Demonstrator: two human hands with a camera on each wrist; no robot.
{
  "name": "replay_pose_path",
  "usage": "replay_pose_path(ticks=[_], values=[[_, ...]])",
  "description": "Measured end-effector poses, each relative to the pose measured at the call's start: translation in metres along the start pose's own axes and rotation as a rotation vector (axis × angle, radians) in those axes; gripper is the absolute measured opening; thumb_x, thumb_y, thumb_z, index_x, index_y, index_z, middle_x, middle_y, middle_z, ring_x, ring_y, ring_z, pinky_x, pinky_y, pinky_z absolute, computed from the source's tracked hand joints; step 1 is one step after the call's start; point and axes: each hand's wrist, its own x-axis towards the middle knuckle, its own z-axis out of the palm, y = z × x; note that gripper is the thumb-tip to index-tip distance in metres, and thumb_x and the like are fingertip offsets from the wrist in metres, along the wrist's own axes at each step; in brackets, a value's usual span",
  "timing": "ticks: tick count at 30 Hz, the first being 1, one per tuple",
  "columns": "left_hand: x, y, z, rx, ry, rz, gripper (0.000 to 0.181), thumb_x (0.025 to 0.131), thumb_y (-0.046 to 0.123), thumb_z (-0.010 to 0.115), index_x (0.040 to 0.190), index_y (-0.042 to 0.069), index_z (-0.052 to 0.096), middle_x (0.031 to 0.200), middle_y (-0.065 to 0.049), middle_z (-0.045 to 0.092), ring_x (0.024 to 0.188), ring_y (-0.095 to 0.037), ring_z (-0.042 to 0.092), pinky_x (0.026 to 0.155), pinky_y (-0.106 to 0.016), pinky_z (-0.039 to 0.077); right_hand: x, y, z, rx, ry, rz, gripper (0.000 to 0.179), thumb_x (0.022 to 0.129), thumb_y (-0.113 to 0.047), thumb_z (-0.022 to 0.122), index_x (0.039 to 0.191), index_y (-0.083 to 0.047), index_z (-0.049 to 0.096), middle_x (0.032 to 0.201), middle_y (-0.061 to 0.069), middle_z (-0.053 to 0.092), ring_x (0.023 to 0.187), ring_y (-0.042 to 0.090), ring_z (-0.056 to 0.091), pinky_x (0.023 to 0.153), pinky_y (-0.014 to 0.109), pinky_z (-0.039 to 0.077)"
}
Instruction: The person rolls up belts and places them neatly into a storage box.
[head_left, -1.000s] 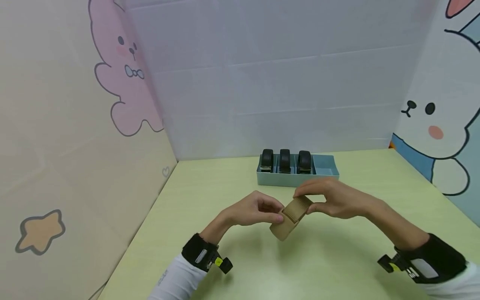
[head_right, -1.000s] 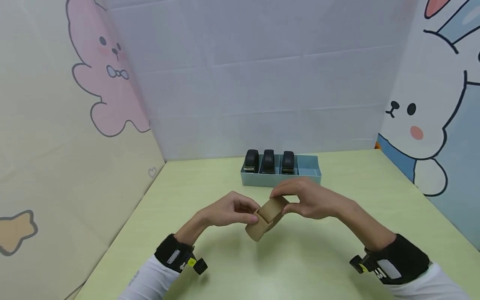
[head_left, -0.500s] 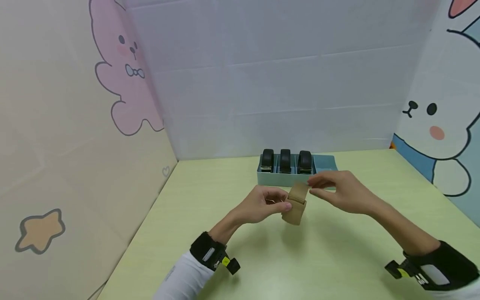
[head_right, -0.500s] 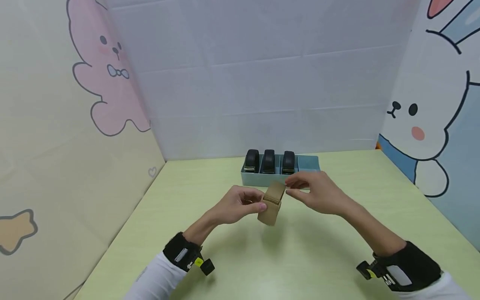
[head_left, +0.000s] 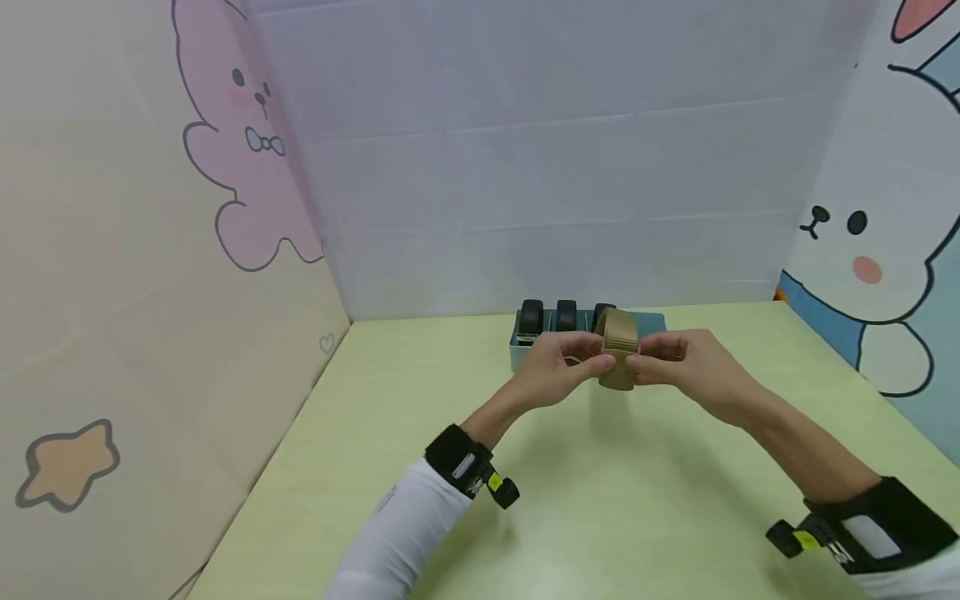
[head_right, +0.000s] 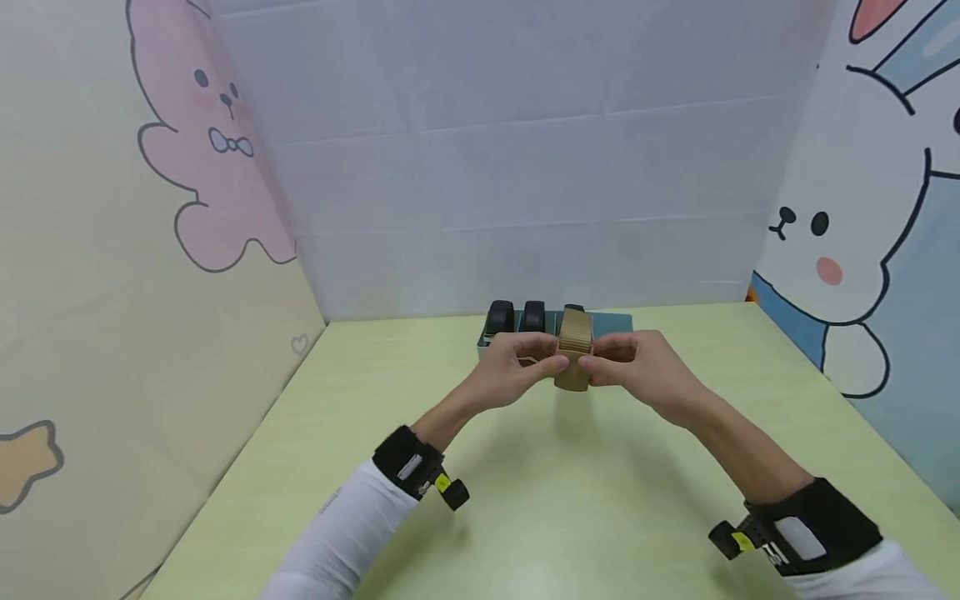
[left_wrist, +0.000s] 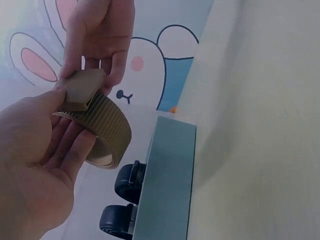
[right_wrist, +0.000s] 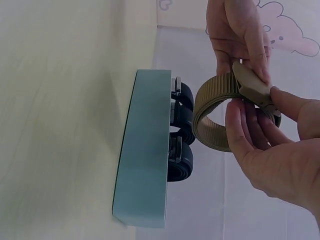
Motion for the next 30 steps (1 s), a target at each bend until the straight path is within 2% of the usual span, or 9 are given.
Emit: replay_pose_path(ticks=[4, 7, 9, 12, 15, 20, 24, 27, 30], values=[[0.016, 0.006, 0.002, 0.027, -0.013, 0.005, 0.032, 0.112, 0.027, 0.074, 0.139, 0.009, 0.078, 0.122, -0.008, 0.083, 0.103, -0.004, 0.073, 0.088, -0.019, 0.061, 0.006, 0.006, -0.01, -0.053, 0.055, 0.02, 0.043, 0.113, -0.034, 0.072, 0.142, -0.003, 0.074, 0.129, 0.01, 0.082, 0.112, 0.001, 0.075, 0.106, 0.038, 0.062], [0.031, 0.009, 0.003, 0.033, -0.021, 0.005, 0.034, 0.113, 0.027, 0.074, 0.14, 0.008, 0.077, 0.125, -0.01, 0.083, 0.103, -0.005, 0.073, 0.089, -0.018, 0.059, 0.011, 0.012, -0.022, -0.074, 0.082, 0.043, 0.048, 0.113, -0.037, 0.072, 0.148, -0.004, 0.071, 0.128, -0.005, 0.082, 0.114, -0.007, 0.069, 0.112, 0.046, 0.058], [0.04, 0.011, 0.004, 0.002, -0.026, -0.009, 0.035, 0.113, 0.027, 0.073, 0.142, 0.007, 0.076, 0.126, -0.011, 0.083, 0.103, -0.006, 0.075, 0.088, -0.019, 0.06, 0.014, 0.015, -0.031, -0.024, 0.072, 0.053, 0.053, 0.115, -0.036, 0.069, 0.155, -0.001, 0.065, 0.127, -0.015, 0.079, 0.116, -0.01, 0.068, 0.112, 0.039, 0.059], [0.054, 0.013, 0.007, -0.039, -0.027, -0.036, 0.037, 0.114, 0.028, 0.072, 0.144, 0.007, 0.075, 0.129, -0.012, 0.083, 0.104, -0.006, 0.075, 0.088, -0.019, 0.061, 0.019, 0.021, -0.044, 0.082, 0.038, 0.053, 0.057, 0.118, -0.031, 0.063, 0.161, 0.005, 0.055, 0.126, -0.025, 0.074, 0.119, -0.01, 0.069, 0.106, 0.021, 0.06], [0.066, 0.013, 0.009, -0.056, -0.029, -0.053, 0.038, 0.114, 0.028, 0.072, 0.146, 0.009, 0.075, 0.133, -0.012, 0.082, 0.107, -0.007, 0.075, 0.088, -0.019, 0.06, 0.025, 0.026, -0.055, 0.121, 0.033, 0.052, 0.058, 0.119, -0.028, 0.061, 0.163, 0.009, 0.051, 0.123, -0.028, 0.073, 0.119, -0.01, 0.069, 0.101, 0.013, 0.058], [0.086, 0.012, 0.016, -0.006, -0.034, -0.057, 0.042, 0.113, 0.024, 0.072, 0.152, 0.008, 0.071, 0.138, -0.014, 0.079, 0.115, -0.015, 0.079, 0.087, -0.016, 0.059, 0.03, 0.035, -0.064, 0.014, 0.122, 0.082, 0.056, 0.114, -0.033, 0.071, 0.155, 0.004, 0.063, 0.111, -0.032, 0.076, 0.113, -0.009, 0.067, 0.097, 0.012, 0.054], [0.095, 0.011, 0.023, 0.024, -0.037, -0.069, 0.044, 0.114, 0.02, 0.071, 0.155, 0.005, 0.068, 0.144, -0.017, 0.077, 0.125, -0.027, 0.08, 0.09, -0.013, 0.06, 0.032, 0.04, -0.066, -0.039, 0.166, 0.104, 0.056, 0.112, -0.034, 0.074, 0.153, 0.003, 0.066, 0.106, -0.034, 0.074, 0.108, -0.011, 0.065, 0.095, 0.012, 0.053], [0.099, 0.01, 0.026, 0.017, -0.023, -0.104, 0.046, 0.113, 0.018, 0.072, 0.157, 0.003, 0.066, 0.146, -0.019, 0.076, 0.13, -0.031, 0.079, 0.093, -0.014, 0.061, 0.035, 0.042, -0.066, -0.111, 0.179, 0.091, 0.055, 0.112, -0.033, 0.074, 0.153, 0.004, 0.065, 0.107, -0.03, 0.073, 0.103, -0.013, 0.064, 0.091, 0.011, 0.054], [0.101, 0.007, 0.029, 0.022, 0.001, -0.123, 0.046, 0.112, 0.015, 0.072, 0.156, 0.002, 0.065, 0.146, -0.02, 0.076, 0.133, -0.033, 0.077, 0.096, -0.015, 0.061, 0.041, 0.045, -0.064, -0.164, 0.193, 0.071, 0.053, 0.112, -0.032, 0.074, 0.15, 0.004, 0.067, 0.112, -0.019, 0.076, 0.099, -0.014, 0.064, 0.088, 0.011, 0.055]])
